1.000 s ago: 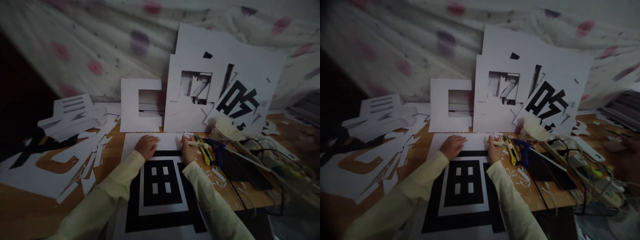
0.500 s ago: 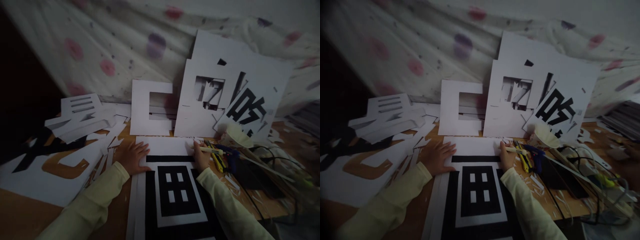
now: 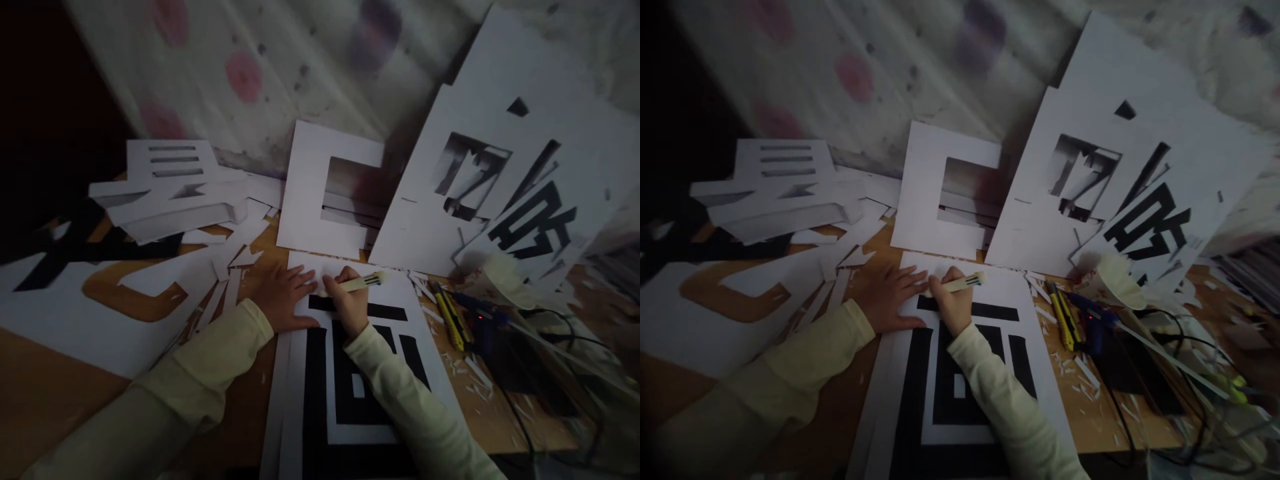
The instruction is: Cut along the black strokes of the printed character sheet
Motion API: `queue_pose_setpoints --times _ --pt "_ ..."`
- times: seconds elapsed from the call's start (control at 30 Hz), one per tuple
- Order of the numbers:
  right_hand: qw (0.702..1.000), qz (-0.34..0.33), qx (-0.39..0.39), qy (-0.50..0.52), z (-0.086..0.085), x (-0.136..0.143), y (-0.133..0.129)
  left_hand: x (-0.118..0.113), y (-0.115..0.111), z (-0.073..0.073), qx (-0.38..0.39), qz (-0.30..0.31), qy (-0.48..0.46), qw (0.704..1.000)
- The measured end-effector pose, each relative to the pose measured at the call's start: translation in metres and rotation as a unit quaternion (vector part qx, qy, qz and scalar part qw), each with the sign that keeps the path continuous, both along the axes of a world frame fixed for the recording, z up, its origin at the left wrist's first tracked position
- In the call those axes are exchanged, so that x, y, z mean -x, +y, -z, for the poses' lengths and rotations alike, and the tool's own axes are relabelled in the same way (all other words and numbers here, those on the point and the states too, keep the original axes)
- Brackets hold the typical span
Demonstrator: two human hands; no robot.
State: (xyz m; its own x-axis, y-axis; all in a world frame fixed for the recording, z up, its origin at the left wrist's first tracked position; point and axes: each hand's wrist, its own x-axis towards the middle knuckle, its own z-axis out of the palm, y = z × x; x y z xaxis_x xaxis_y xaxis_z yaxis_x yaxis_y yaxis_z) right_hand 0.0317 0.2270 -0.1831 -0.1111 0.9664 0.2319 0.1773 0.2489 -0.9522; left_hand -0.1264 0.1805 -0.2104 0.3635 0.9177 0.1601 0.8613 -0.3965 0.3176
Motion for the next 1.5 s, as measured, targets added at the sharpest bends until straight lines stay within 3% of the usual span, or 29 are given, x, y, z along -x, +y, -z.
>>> queue_pose_setpoints --times 0.13,0.43,1.5 --pt "0.999 -0.024 -0.01 -0.041 0.0144 0.0051 -0.0019 0.0012 0.0005 0.0011 -0.007 0.0 -0.016 1.0" --pt "0.99 -0.027 -0.029 -0.132 0.0138 0.005 0.0044 0.0068 0.0018 -0.0016 0.005 -0.004 -0.05 0.999" --pt "0.987 -0.058 -0.021 -0.15 0.0122 0.0057 0.0013 0.0083 0.0041 0.0019 -0.017 0.004 -0.06 0.998"
